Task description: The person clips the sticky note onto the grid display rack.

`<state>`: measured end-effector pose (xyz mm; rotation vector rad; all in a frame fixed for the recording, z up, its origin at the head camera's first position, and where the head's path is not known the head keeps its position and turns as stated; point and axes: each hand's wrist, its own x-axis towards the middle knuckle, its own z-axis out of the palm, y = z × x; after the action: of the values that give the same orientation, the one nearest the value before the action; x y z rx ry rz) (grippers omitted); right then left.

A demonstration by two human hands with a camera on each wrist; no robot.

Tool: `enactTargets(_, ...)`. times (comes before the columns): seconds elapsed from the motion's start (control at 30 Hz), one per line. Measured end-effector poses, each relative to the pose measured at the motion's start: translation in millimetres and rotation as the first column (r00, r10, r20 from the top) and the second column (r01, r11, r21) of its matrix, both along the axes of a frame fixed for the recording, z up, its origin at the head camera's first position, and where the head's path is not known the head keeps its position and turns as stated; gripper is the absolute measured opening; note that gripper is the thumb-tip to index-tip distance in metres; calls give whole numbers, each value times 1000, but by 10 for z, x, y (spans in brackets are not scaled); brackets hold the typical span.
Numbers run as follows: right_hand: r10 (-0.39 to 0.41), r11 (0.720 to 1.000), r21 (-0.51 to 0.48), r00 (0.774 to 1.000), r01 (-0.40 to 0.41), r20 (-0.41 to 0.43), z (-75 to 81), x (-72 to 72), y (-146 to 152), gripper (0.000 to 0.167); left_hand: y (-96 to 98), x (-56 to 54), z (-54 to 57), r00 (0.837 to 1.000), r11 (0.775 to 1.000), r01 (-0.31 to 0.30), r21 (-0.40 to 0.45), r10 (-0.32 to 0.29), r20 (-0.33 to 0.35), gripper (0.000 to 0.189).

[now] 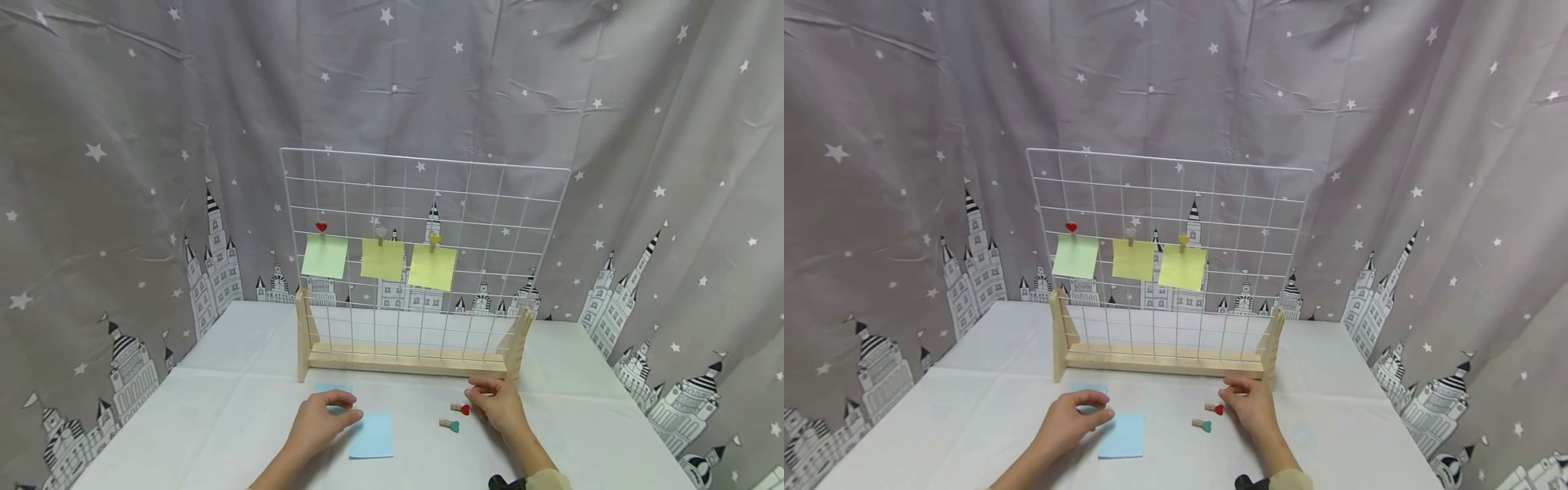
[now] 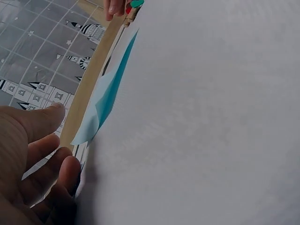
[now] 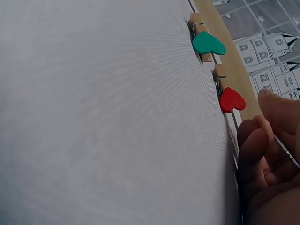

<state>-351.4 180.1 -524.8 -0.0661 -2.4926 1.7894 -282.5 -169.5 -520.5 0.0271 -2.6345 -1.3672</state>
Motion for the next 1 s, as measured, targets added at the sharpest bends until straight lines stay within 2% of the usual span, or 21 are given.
enactTargets(0.27,17,989,146,1000,-18,6,-19,-6,-19,36,29,26,1,1000,986,18,-165,-19,-7,26)
enactTargets(0.4,44,975,218,999,-46,10,13,25,-15,35,47,50,22,1000,977,27,-209,-28,0,25)
enactTargets(0.63,117,963,247,993,-112,-5,34,80,2,31,53,78,36,999,975,49,-217,-48,13,19)
enactTargets(0.73,139,954,266,990,-137,13,28,92,12,31,53,81,36,998,975,59,-216,-57,14,15)
enactTargets(0.87,146,944,297,989,-145,17,21,112,17,27,56,77,31,997,976,75,-203,-73,17,12)
enactTargets(1.0,141,943,308,990,-130,-14,18,141,8,18,61,77,22,996,977,86,-194,-85,11,10)
